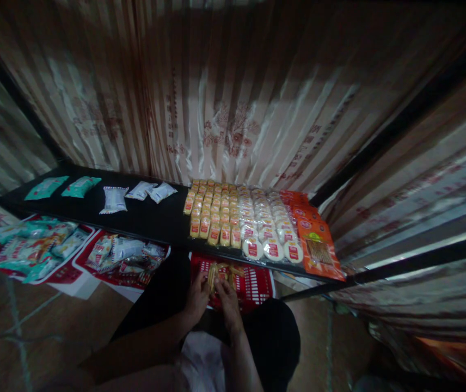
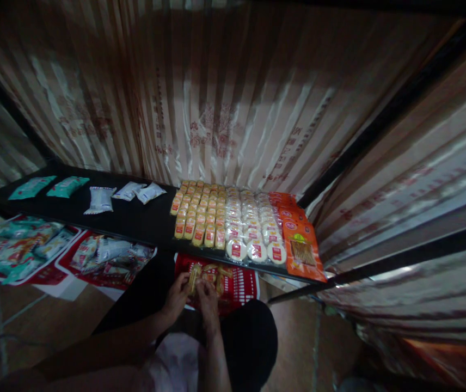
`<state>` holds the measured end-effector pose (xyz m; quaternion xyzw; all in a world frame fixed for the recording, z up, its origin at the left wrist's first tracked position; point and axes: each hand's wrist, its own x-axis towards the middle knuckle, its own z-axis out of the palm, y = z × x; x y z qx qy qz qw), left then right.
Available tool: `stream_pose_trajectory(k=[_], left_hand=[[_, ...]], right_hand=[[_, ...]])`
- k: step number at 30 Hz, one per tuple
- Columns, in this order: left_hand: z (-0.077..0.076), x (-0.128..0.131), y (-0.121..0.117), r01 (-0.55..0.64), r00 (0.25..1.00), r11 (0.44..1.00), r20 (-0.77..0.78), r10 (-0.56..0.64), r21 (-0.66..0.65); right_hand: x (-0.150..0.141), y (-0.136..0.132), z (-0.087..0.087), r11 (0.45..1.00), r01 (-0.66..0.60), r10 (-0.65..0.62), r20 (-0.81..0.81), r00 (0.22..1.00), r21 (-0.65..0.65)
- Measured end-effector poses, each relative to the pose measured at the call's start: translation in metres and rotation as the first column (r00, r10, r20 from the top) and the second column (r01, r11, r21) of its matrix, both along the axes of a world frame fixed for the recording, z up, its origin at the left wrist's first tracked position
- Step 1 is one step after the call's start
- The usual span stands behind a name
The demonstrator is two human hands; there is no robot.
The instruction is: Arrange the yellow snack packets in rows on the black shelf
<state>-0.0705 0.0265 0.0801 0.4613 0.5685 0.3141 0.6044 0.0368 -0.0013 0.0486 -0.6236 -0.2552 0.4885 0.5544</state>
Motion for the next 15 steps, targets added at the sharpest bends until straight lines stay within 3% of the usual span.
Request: stream_pose_trajectory(k=[8, 15], left_hand=[[-0.005, -0.004, 0.001, 0.006, 0.999, 0.995, -0.032, -0.003, 0.097], [-0.005, -0.003, 0.003, 0.05, 0.984, 0.983, -0.178, -0.018, 0.177]], right_hand=[[0.0, 0.0, -0.005, 0.997, 0.052, -0.053, -0.029, 0.998, -0.059], [-0.005, 0.0, 0.009, 0.999, 0.03, -0.033, -0.097, 0.995, -0.031]])
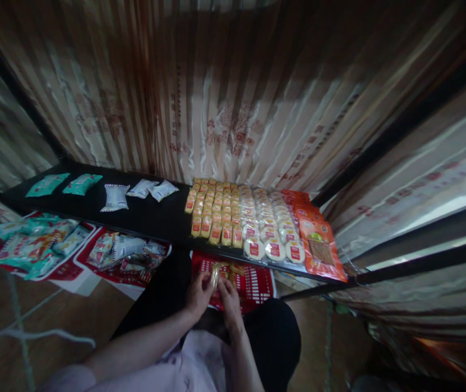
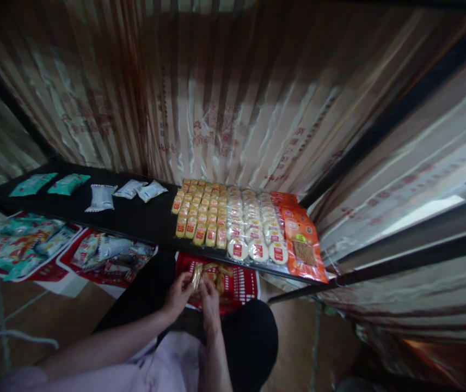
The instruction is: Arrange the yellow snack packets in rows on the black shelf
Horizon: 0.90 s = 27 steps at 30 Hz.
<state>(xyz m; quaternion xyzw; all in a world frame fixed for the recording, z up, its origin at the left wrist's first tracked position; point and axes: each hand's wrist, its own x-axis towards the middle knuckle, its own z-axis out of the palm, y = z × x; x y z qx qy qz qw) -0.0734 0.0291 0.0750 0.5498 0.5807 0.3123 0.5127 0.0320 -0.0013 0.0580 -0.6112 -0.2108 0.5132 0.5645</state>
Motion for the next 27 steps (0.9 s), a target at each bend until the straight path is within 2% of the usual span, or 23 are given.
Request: stream_pose_trajectory(k=[10, 16, 20, 27], left_hand=[[-0.0005, -0.0035, -0.002, -0.005, 0.998, 0.991, -0.069, 0.015, 0.136], [0.0012, -0.0047, -0.0032, 0.009, 0.996, 0.992, -0.084, 0.001, 0.125], [-0.002, -0.0036, -0.0026, -0.027, 0.998, 0.998, -0.05, 0.03, 0.061], [-0.0065, -0.0045, -0.0017, -0.042, 0.997, 0.998, -0.057, 0.044, 0.042]], right_hand=[[-0.0063, -0.0029, 0.0105, 0.997, -0.066, 0.07, -0.087, 0.994, 0.048], [-0.0035, -0.0037, 0.0081, 0.999, -0.047, 0.047, 0.023, 0.999, 0.004], [-0.0025, -0.0026, 0.005, 1.0, -0.03, 0.029, 0.087, 0.996, 0.008], [-0.0038, -0.0023, 0.0039, 0.997, -0.062, 0.061, 0.02, 0.998, 0.039]])
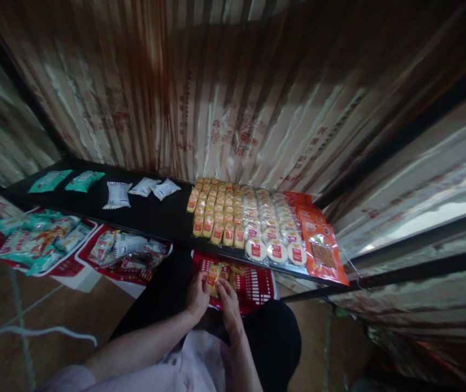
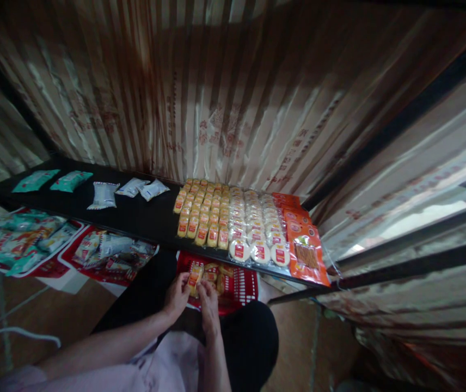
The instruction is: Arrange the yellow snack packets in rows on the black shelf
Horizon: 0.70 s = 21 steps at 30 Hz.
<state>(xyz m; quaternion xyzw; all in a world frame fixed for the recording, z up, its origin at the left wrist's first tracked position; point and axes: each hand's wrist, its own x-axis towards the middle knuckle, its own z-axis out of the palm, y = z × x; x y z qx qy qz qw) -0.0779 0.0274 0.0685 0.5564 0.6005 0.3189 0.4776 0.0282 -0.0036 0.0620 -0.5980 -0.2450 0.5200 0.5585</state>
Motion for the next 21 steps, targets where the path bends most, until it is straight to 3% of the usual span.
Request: stream_pose_trajectory(k=[10, 16, 21], left_hand=[[0.009, -0.004, 0.0, -0.065, 0.997, 0.997, -0.04, 0.066, 0.04], [0.018, -0.013, 0.009, -0.13, 0.991, 0.986, -0.022, 0.133, 0.1], [0.018, -0.02, 0.021, -0.181, 0.983, 0.968, 0.037, 0.177, 0.173]], right_hand=[[-0.005, 0.008, 0.005, 0.999, -0.03, 0.03, 0.019, 0.999, -0.027], [-0.012, 0.018, 0.007, 0.999, -0.05, 0.048, 0.203, 0.978, 0.001], [-0.022, 0.031, 0.018, 0.995, -0.098, 0.081, 0.383, 0.92, 0.026]])
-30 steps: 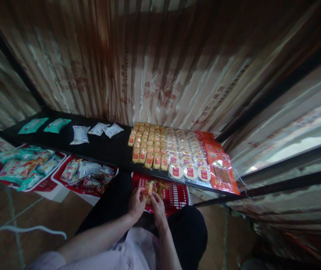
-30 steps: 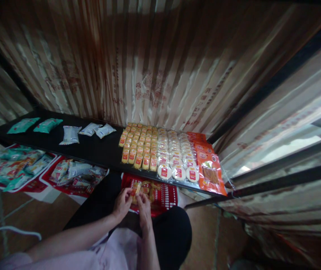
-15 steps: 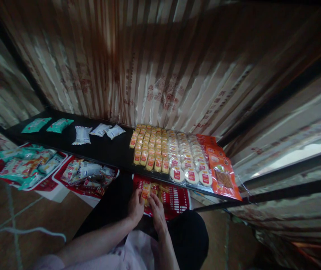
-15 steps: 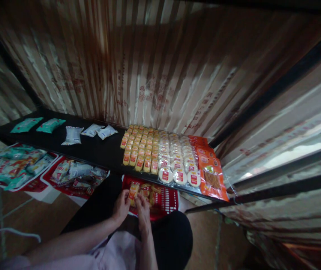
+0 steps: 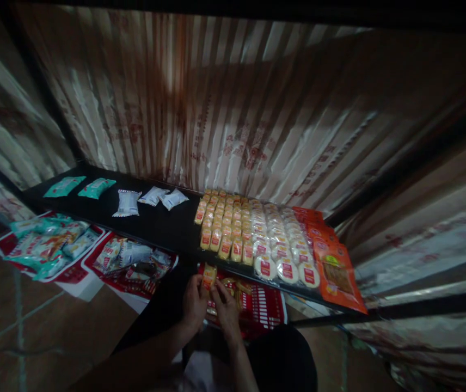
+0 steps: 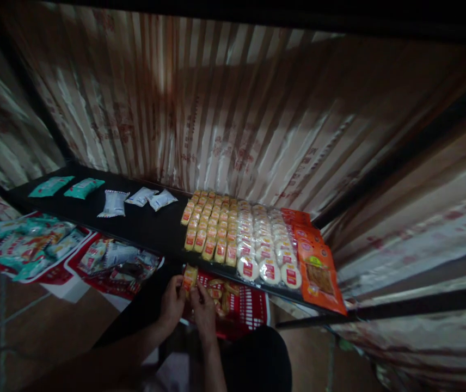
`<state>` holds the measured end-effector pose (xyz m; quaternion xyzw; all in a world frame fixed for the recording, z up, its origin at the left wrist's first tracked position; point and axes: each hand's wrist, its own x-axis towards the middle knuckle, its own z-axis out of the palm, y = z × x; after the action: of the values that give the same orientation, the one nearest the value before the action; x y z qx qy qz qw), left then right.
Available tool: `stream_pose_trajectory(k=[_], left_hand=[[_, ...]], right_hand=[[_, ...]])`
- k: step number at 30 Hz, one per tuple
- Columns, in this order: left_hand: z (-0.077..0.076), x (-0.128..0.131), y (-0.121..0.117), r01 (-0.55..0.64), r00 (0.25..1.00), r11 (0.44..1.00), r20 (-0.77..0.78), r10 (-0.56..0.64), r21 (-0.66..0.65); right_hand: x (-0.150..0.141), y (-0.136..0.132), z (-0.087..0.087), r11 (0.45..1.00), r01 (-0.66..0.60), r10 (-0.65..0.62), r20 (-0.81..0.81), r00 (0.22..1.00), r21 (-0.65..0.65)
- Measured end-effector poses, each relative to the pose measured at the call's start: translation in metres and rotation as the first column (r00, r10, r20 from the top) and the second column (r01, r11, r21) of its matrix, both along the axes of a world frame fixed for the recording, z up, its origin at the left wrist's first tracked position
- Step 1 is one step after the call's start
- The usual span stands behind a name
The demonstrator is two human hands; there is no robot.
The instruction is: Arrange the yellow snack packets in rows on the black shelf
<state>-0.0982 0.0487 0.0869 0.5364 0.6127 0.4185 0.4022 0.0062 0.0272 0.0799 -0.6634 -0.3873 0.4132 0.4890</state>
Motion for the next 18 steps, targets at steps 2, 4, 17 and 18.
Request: stream_pose_trajectory(k=[2, 4, 17, 18], left_hand=[[-0.001, -0.002, 0.005, -0.026, 0.999, 0.999, 0.021, 0.025, 0.03], [0.0, -0.004, 0.011, -0.054, 0.998, 0.998, 0.048, 0.051, 0.045], [0.007, -0.025, 0.056, -0.225, 0.971, 0.968, 0.109, 0.213, 0.114], [0.006, -0.027, 0.06, -0.238, 0.967, 0.965, 0.119, 0.224, 0.115]], right_hand=[[-0.003, 0.005, 0.006, 0.999, -0.033, 0.031, 0.064, 0.997, 0.033], [-0.007, 0.01, 0.013, 0.995, -0.048, 0.034, 0.156, 0.987, 0.085], [-0.05, 0.056, 0.042, 0.975, -0.132, 0.05, 0.4, 0.915, 0.18], [-0.053, 0.059, 0.043, 0.974, -0.133, 0.054, 0.385, 0.921, 0.181]])
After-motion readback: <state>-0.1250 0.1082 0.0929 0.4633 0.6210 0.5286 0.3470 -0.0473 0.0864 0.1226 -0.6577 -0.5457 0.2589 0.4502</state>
